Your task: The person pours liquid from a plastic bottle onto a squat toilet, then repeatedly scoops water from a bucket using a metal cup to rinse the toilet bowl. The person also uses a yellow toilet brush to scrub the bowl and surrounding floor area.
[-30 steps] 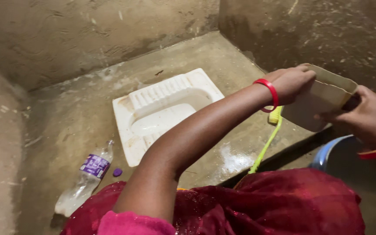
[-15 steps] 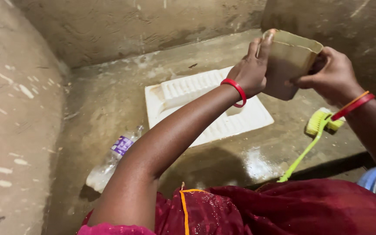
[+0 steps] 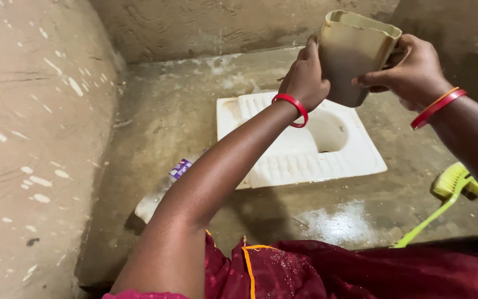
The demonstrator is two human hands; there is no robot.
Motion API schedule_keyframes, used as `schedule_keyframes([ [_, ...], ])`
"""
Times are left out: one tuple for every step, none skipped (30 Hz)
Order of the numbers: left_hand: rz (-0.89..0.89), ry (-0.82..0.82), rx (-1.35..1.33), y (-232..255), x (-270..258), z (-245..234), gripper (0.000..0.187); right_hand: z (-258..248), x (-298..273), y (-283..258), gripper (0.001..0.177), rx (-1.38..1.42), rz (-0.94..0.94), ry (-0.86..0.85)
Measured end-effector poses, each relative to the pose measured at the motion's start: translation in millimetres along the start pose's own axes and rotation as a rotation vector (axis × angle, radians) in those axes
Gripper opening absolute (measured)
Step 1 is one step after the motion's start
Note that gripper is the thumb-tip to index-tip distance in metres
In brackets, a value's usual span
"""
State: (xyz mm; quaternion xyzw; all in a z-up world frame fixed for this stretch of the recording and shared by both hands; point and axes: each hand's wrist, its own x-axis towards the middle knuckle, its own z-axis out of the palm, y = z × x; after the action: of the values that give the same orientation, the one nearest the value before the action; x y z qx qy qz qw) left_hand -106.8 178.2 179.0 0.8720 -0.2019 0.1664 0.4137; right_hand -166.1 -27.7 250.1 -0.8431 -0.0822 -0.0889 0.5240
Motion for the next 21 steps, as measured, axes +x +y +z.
schedule_keyframes([
  [-0.037,0.003,-0.013,-9.2,0.4,0.7,0.092,5.4,4.9,-2.3,0.062,0.007,0.003,-0.006],
  [-0.074,0.007,-0.026,-19.0,0.3,2.1,0.085,10.7,9.9,-4.5,0.062,-0.003,0.009,-0.010],
  [-0.111,0.011,-0.039,-29.6,1.3,3.1,0.079,16.7,15.4,-7.0,0.062,-0.013,0.014,-0.014],
  [-0.116,0.058,-0.058,-39.9,2.0,4.8,0.073,22.6,20.8,-9.2,0.062,-0.023,0.020,-0.018],
  [-0.120,0.105,-0.076,-50.2,1.8,6.7,0.069,29.3,26.2,-10.6,0.062,-0.008,0.005,-0.029],
  [-0.124,0.152,-0.093,-60.6,1.7,6.8,0.066,36.5,31.5,-11.6,0.062,0.007,-0.009,-0.039],
  [-0.180,0.121,-0.112,-70.1,1.2,5.2,0.065,42.9,35.8,-12.3,0.062,0.023,-0.021,-0.047],
  [-0.235,0.089,-0.131,-78.0,0.5,2.2,0.066,49.8,41.2,-13.4,0.062,0.018,-0.017,-0.040],
  [-0.290,0.056,-0.151,-83.0,-0.4,-0.7,0.069,57.4,47.0,-14.4,0.061,0.014,-0.012,-0.032],
  [-0.419,0.007,-0.227,-86.8,-2.3,-5.0,0.073,64.9,52.8,-15.7,0.061,0.009,-0.007,-0.024],
  [-0.548,-0.041,-0.302,-90.9,-6.3,-11.8,0.077,73.7,59.2,-17.4,0.062,0.002,-0.029,-0.026],
  [-0.676,-0.088,-0.379,-93.4,-11.1,-18.4,0.082,83.3,65.3,-19.3,0.063,-0.005,-0.052,-0.027],
  [-0.714,-0.081,-0.503,-94.6,-15.5,-24.7,0.083,92.0,69.4,-21.0,0.064,-0.011,-0.076,-0.029],
  [-0.750,-0.073,-0.627,-95.7,-19.1,-31.0,0.084,101.4,72.1,-22.3,0.064,0.040,-0.106,-0.051],
  [-0.785,-0.064,-0.753,-96.6,-21.1,-36.9,0.086,112.3,74.9,-24.0,0.064,0.089,-0.136,-0.073],
  [-0.806,-0.018,-0.856,-97.8,-22.3,-41.9,0.086,122.1,77.5,-26.0,0.064,0.138,-0.165,-0.094],
  [-0.824,0.031,-0.959,-99.6,-23.6,-45.9,0.086,131.8,80.4,-28.0,0.063,0.133,-0.136,-0.094],
  [-0.840,0.080,-1.062,-101.6,-24.6,-49.1,0.087,142.8,82.8,-30.2,0.062,0.126,-0.106,-0.094],
  [-0.793,0.157,-1.128,-103.2,-25.3,-52.1,0.086,153.4,85.0,-33.2,0.060,0.120,-0.078,-0.094],
  [-0.744,0.234,-1.193,-104.7,-26.3,-54.5,0.085,163.9,86.3,-36.0,0.060,0.157,-0.082,-0.113],
  [-0.693,0.311,-1.256,-107.2,-27.9,-57.8,0.083,174.6,86.5,-37.7,0.060,0.193,-0.085,-0.133],
])
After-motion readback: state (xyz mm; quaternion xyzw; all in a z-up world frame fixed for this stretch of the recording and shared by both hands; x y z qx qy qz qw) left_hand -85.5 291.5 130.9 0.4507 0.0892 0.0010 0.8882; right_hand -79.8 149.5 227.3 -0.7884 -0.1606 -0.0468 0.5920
